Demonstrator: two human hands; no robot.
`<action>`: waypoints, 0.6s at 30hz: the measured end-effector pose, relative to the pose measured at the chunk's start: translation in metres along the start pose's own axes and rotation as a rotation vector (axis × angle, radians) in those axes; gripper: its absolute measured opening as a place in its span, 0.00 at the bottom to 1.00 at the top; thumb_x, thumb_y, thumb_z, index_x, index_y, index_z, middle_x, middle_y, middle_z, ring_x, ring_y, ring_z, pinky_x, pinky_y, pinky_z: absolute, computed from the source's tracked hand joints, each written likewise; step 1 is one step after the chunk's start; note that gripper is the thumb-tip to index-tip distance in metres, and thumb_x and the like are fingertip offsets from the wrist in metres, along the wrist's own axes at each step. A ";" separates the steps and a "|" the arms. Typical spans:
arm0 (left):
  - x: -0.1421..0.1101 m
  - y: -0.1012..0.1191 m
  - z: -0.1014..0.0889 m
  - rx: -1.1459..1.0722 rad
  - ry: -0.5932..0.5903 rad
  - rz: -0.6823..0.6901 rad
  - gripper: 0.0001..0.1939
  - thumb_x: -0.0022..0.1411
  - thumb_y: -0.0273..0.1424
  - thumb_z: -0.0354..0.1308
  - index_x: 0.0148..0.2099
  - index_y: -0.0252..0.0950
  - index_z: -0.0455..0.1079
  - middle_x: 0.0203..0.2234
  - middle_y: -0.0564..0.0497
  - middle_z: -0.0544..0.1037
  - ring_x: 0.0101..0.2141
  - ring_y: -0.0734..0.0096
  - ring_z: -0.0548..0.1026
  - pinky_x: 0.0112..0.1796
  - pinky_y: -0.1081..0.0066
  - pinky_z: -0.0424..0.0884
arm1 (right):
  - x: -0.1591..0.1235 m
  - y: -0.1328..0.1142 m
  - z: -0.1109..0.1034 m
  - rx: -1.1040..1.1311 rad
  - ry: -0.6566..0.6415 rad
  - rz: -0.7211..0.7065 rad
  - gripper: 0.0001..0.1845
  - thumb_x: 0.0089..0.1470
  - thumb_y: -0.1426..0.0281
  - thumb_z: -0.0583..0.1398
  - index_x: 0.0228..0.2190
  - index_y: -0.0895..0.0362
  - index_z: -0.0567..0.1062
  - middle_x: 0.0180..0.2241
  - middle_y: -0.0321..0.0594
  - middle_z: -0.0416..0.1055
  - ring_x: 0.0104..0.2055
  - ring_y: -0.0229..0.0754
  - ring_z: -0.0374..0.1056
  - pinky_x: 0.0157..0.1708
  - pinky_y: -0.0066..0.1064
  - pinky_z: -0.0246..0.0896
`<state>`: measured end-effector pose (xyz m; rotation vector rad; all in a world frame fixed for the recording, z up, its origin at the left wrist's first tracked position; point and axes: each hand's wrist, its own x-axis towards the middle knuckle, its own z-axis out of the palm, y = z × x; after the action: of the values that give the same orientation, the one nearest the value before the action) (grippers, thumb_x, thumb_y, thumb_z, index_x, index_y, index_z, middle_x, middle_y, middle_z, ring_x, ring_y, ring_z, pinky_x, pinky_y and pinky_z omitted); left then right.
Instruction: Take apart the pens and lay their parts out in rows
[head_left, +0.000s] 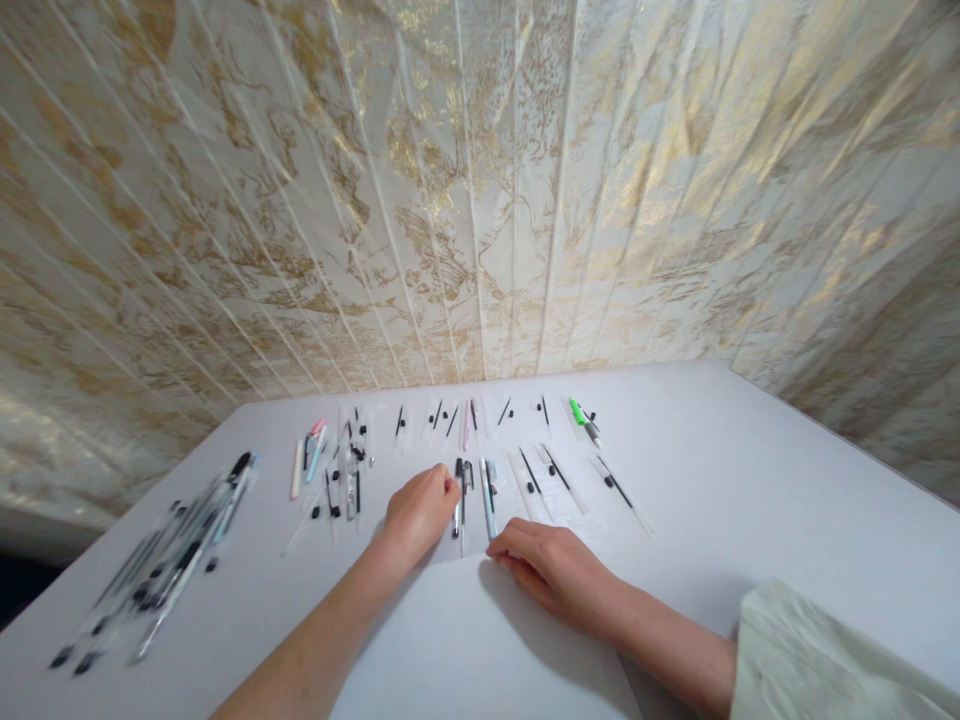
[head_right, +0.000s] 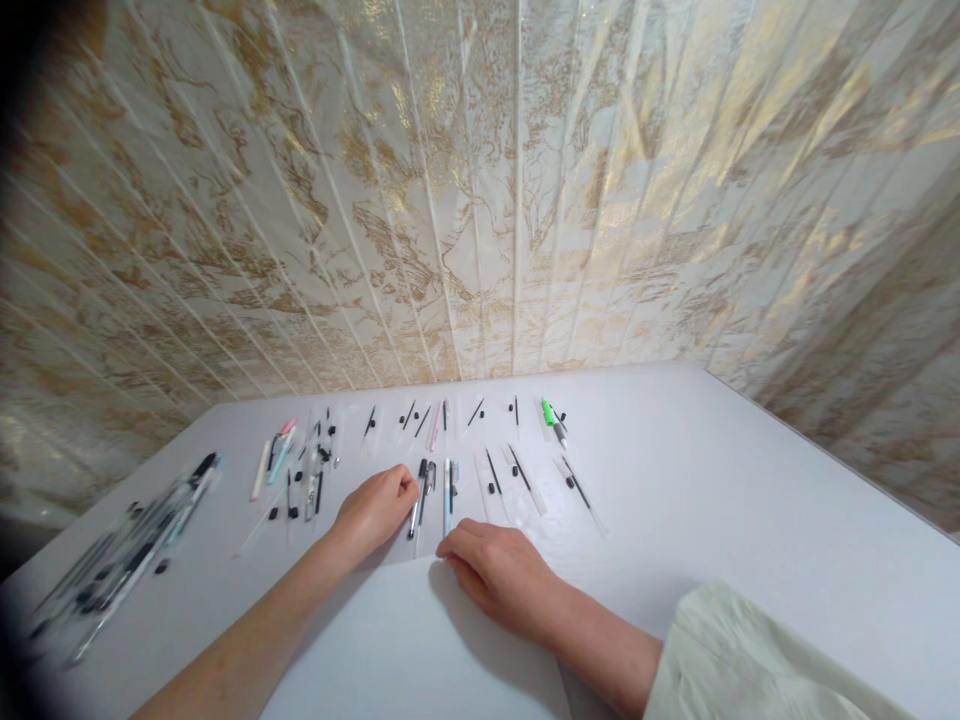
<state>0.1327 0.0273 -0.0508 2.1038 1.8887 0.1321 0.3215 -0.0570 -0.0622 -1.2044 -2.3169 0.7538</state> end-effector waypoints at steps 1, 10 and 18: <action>0.000 0.000 0.000 0.002 -0.002 -0.001 0.11 0.62 0.33 0.44 0.31 0.38 0.66 0.30 0.49 0.77 0.30 0.68 0.72 0.25 0.72 0.54 | 0.000 0.001 0.001 -0.001 0.001 0.001 0.13 0.58 0.76 0.51 0.40 0.53 0.71 0.38 0.39 0.72 0.38 0.40 0.69 0.37 0.27 0.60; -0.017 -0.022 -0.008 -0.070 0.028 0.091 0.06 0.60 0.30 0.47 0.36 0.39 0.65 0.28 0.52 0.76 0.30 0.69 0.72 0.27 0.72 0.56 | -0.001 0.000 0.002 0.004 -0.009 0.011 0.12 0.60 0.74 0.49 0.39 0.53 0.71 0.37 0.38 0.71 0.37 0.40 0.68 0.36 0.28 0.59; -0.053 -0.095 -0.017 -0.022 0.199 -0.058 0.06 0.62 0.30 0.47 0.34 0.39 0.64 0.29 0.53 0.75 0.30 0.72 0.71 0.28 0.74 0.57 | 0.000 -0.002 0.003 -0.001 -0.010 0.027 0.13 0.60 0.72 0.48 0.38 0.52 0.72 0.36 0.39 0.71 0.35 0.41 0.68 0.34 0.30 0.58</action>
<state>0.0306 -0.0140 -0.0551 2.0858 2.0472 0.3599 0.3187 -0.0588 -0.0638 -1.2369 -2.3135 0.7700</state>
